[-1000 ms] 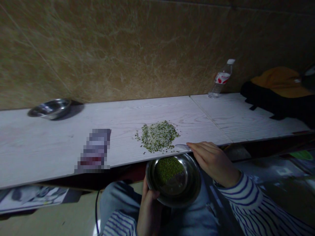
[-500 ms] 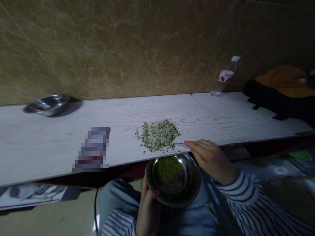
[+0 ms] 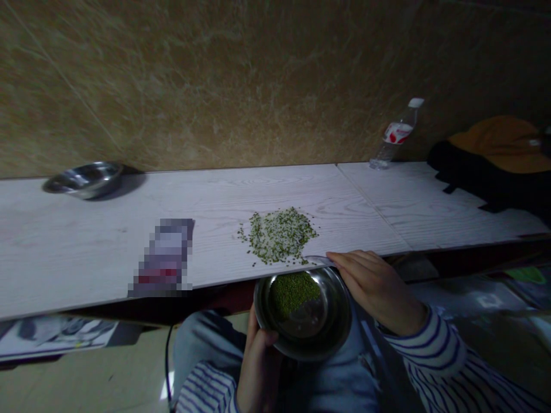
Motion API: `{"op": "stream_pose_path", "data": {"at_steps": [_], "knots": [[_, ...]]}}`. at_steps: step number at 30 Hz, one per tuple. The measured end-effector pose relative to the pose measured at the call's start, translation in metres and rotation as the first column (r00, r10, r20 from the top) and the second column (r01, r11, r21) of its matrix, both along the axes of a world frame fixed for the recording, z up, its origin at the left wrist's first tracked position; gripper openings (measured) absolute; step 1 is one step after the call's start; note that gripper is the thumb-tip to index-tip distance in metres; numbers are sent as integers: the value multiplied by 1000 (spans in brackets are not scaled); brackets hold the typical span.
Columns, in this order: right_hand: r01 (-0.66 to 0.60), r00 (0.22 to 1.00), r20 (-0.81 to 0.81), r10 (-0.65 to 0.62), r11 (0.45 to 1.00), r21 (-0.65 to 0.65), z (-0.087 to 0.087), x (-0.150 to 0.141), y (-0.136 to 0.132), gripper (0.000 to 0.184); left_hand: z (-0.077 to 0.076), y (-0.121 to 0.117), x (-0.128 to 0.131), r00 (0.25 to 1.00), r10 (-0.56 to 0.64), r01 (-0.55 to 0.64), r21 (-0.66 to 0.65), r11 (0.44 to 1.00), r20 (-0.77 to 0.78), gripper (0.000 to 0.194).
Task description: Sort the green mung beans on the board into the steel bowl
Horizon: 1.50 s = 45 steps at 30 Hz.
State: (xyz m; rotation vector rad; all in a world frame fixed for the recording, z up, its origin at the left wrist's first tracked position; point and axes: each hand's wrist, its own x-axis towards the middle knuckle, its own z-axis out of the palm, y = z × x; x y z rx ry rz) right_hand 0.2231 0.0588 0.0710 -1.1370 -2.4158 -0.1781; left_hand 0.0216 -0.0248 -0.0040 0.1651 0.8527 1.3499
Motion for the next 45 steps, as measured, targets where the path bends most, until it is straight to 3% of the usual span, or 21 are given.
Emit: {"op": "stream_pose_path", "data": {"at_steps": [15,27,37,45], "knots": [[9,1000,-10,-9,1000,-30,-1,-4,3,29,3,1,1,1000,8,-7,8,1000,-7,74],[-19,999,-25,19,1000,-12,2,-7,-2,29,-7,0,-3,999,-27,25,77,997,22,71],[-23,999,-46,21,999,-48,2,-13,-2,31,-2,0,-3,999,-19,15,89,996,35,70],[19,999,-39,-20,999,-30,-1,-13,19,29,-16,10,1,997,47,-53,90,994,65,73]]}}
